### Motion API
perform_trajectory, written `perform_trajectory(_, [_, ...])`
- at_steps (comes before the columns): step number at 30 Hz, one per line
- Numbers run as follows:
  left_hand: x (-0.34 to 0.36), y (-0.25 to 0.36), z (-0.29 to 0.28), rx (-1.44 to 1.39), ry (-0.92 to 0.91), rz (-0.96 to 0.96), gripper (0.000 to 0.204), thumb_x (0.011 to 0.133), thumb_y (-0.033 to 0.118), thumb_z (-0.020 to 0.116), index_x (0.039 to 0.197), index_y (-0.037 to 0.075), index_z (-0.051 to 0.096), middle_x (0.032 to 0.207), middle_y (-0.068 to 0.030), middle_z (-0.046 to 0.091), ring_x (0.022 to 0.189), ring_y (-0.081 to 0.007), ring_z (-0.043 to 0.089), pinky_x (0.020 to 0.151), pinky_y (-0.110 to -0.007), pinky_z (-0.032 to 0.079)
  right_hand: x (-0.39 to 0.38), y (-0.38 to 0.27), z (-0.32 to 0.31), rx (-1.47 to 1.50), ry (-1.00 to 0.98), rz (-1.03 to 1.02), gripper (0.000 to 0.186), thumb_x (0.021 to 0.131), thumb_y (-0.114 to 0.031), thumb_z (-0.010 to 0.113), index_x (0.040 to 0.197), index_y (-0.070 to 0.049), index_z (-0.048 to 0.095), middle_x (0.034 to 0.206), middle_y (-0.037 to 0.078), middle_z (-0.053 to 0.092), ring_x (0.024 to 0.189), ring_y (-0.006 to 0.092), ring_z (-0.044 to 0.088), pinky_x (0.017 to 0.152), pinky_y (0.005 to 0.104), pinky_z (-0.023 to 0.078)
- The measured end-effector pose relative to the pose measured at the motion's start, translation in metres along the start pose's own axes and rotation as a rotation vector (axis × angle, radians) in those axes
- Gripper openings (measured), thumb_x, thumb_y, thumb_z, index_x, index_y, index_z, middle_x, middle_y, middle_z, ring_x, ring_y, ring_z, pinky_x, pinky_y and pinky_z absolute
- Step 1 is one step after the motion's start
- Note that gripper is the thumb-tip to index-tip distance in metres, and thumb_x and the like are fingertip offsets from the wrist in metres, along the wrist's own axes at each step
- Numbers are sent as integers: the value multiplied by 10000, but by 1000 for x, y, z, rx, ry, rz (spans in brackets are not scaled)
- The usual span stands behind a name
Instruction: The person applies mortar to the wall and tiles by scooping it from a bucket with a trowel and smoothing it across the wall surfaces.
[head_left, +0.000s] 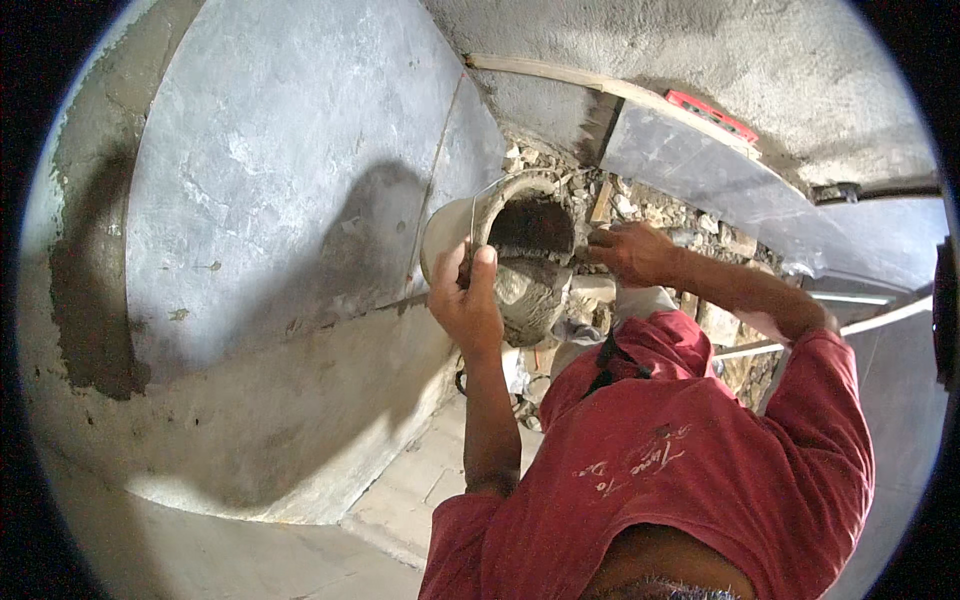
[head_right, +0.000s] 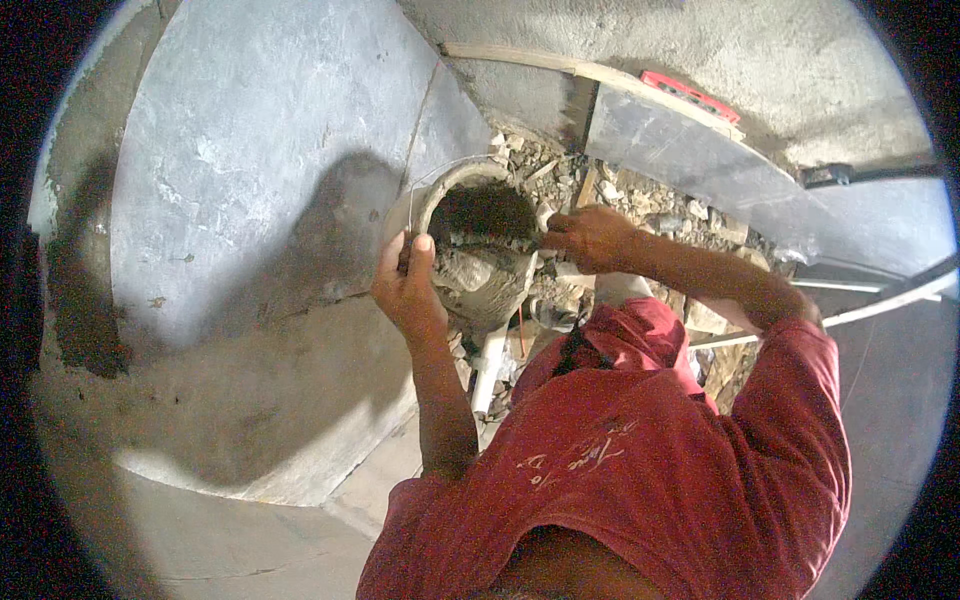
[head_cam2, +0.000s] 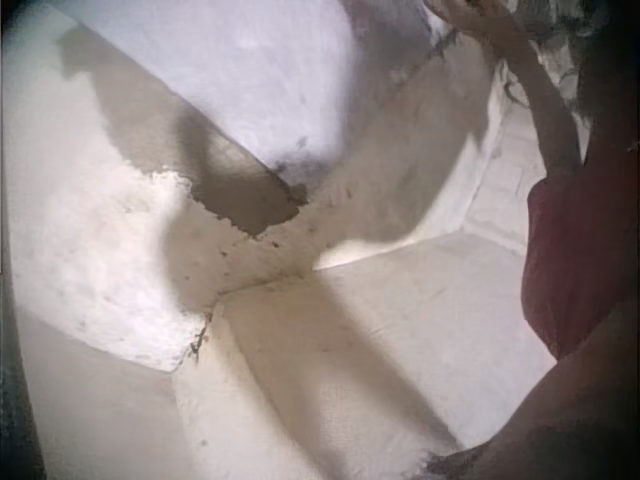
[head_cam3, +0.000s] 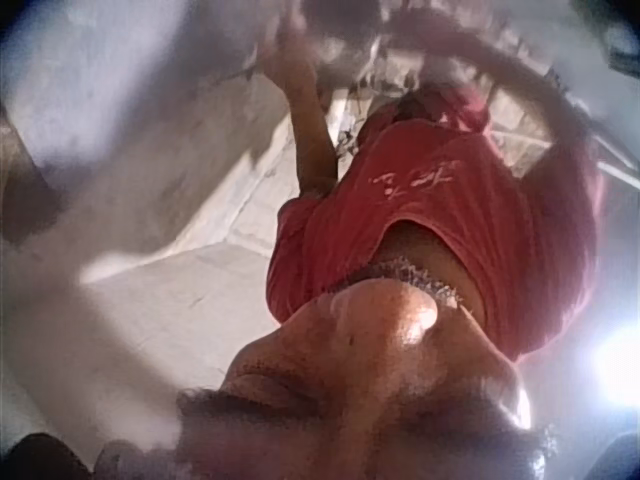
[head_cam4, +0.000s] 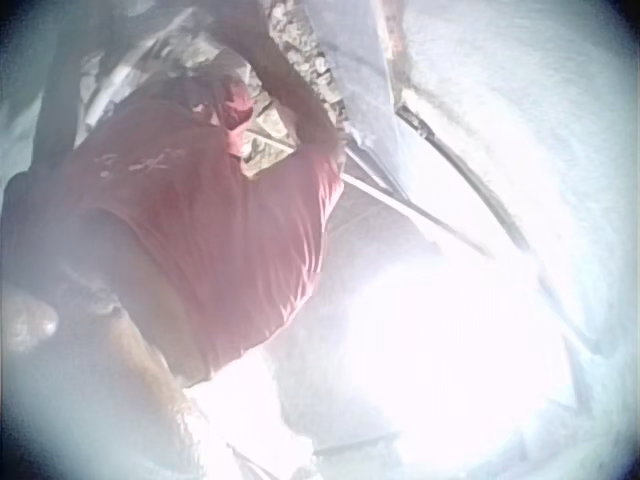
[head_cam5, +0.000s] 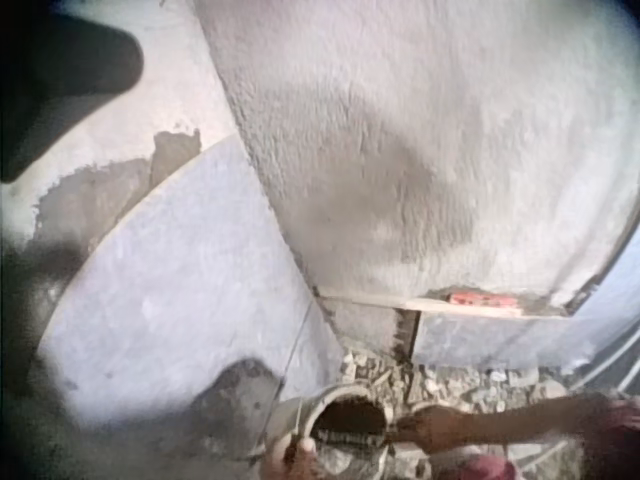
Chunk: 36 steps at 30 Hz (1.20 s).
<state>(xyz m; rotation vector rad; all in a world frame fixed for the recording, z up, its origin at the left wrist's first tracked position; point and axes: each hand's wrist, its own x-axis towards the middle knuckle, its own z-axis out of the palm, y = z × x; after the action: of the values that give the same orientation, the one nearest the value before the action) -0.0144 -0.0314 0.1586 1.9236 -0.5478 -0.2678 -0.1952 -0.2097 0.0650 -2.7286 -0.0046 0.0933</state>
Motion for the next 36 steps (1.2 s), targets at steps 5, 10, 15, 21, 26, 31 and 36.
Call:
perform_trajectory(5, [11,31,14,-226,100,-19,392,841,287,722,1014,-56,644,869,-43,598,768,-125,525,692,-269,432,7,41,21,364,45,-25,438,814,-252,629,1216,-87,573,1158,145,606,985,344,629,777,426,558])
perform_trajectory(10, [21,48,28,-158,267,-33,499,811,354,743,1055,-68,640,885,-68,613,829,-161,553,762,-289,445,25,66,6,635,-34,-129,422,825,-164,628,1245,-138,593,1209,142,610,1040,296,630,887,383,532])
perform_trajectory(15, [22,69,52,-198,481,-132,405,832,324,722,1016,-31,657,773,1,561,709,-102,483,636,-259,403,32,93,-21,536,-166,-122,584,794,-279,666,1341,-163,499,1262,166,570,1012,332,633,900,411,511])
perform_trajectory(21, [24,66,59,-618,610,-145,282,872,210,673,1016,-32,659,779,12,556,740,-86,479,705,-242,390,40,118,-108,646,-325,-112,501,816,-312,692,1232,-78,542,1156,172,599,1037,339,610,876,422,498])
perform_trajectory(26, [37,70,60,-841,600,-122,373,915,208,601,1139,-88,565,1047,-124,633,944,-203,599,850,-334,475,51,149,-141,512,-349,-105,490,818,-330,698,1212,-82,543,1153,159,591,1020,327,617,876,420,496])
perform_trajectory(31, [53,101,45,-918,588,-133,350,953,208,534,1153,-77,562,1079,-131,622,962,-232,598,855,-356,481,59,156,-154,448,-180,-59,444,841,-302,661,1231,-133,534,1102,147,625,1019,332,623,854,421,503])
perform_trajectory(36, [60,72,31,-1028,562,-89,337,952,206,533,1150,-66,564,1076,-136,620,976,-242,597,876,-365,471,79,150,-147,364,-132,-5,446,824,-279,665,1218,-122,527,1030,151,637,956,356,640,809,431,511])
